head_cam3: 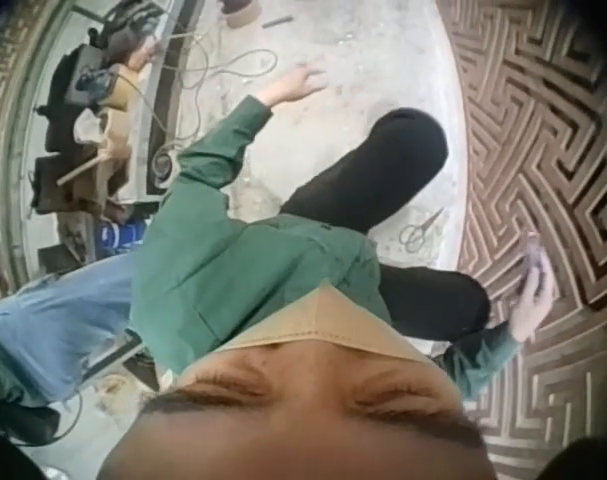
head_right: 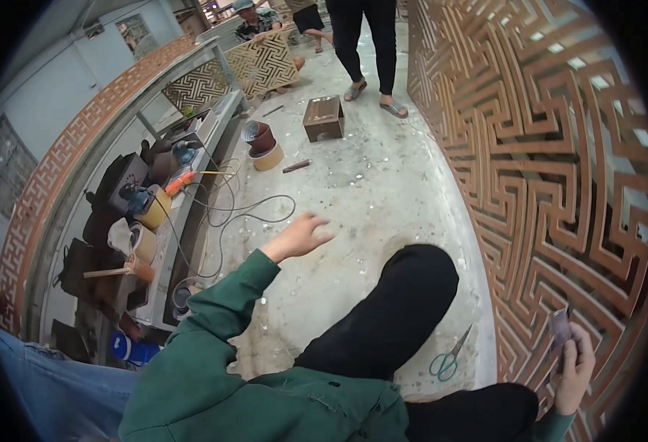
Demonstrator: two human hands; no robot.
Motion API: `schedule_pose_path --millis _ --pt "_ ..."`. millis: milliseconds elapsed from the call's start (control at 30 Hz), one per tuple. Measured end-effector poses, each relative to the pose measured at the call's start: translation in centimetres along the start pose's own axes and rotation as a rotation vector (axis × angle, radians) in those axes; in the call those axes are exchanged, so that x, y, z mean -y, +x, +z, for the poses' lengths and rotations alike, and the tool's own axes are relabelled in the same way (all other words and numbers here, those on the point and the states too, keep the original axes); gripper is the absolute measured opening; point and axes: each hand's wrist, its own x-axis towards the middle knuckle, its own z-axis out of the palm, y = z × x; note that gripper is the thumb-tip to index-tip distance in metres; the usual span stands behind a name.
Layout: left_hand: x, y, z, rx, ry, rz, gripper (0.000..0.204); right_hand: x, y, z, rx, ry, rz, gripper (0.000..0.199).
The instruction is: Sanding the edges and surfaces of a decorative wooden panel using sandpaper.
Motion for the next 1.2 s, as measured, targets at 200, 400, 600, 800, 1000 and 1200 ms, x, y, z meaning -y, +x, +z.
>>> schedule_pose_path --millis 200,400,600,800,1000,1200 --pt "11.5 -3.1 4.5 0.724 0.218 -0.381 0.059 -0.8 5.9 4.5 0.447 -0.062 0.239 0.02" --pt "18.1 -2.7 8.6 0.769 0.107 -0.441 0.062 -3.3 16.5 12.6 0.727 -0.133 0.273 0.018" --pt "23.1 -0.8 11.0 0.66 -0.039 -0.495 0.058 -7.3 29.2 28.6 0.474 -0.104 0.172 0.023" --pt "31.0 3.0 10.4 0.591 -0.023 -0.528 0.052 -5.8 28.7 52.1 0.865 0.132 0.084 0.028" --pt "44.0 11.4 9.7 0.07 0.081 -0.723 0.049 -7.6 28.8 69.0 1.101 -0.147 0.058 0.05" --pt "56.0 23.0 8.3 -0.306 0.224 -0.844 0.049 -10.3 32.2 78.4 1.087 -0.551 0.333 0.117"
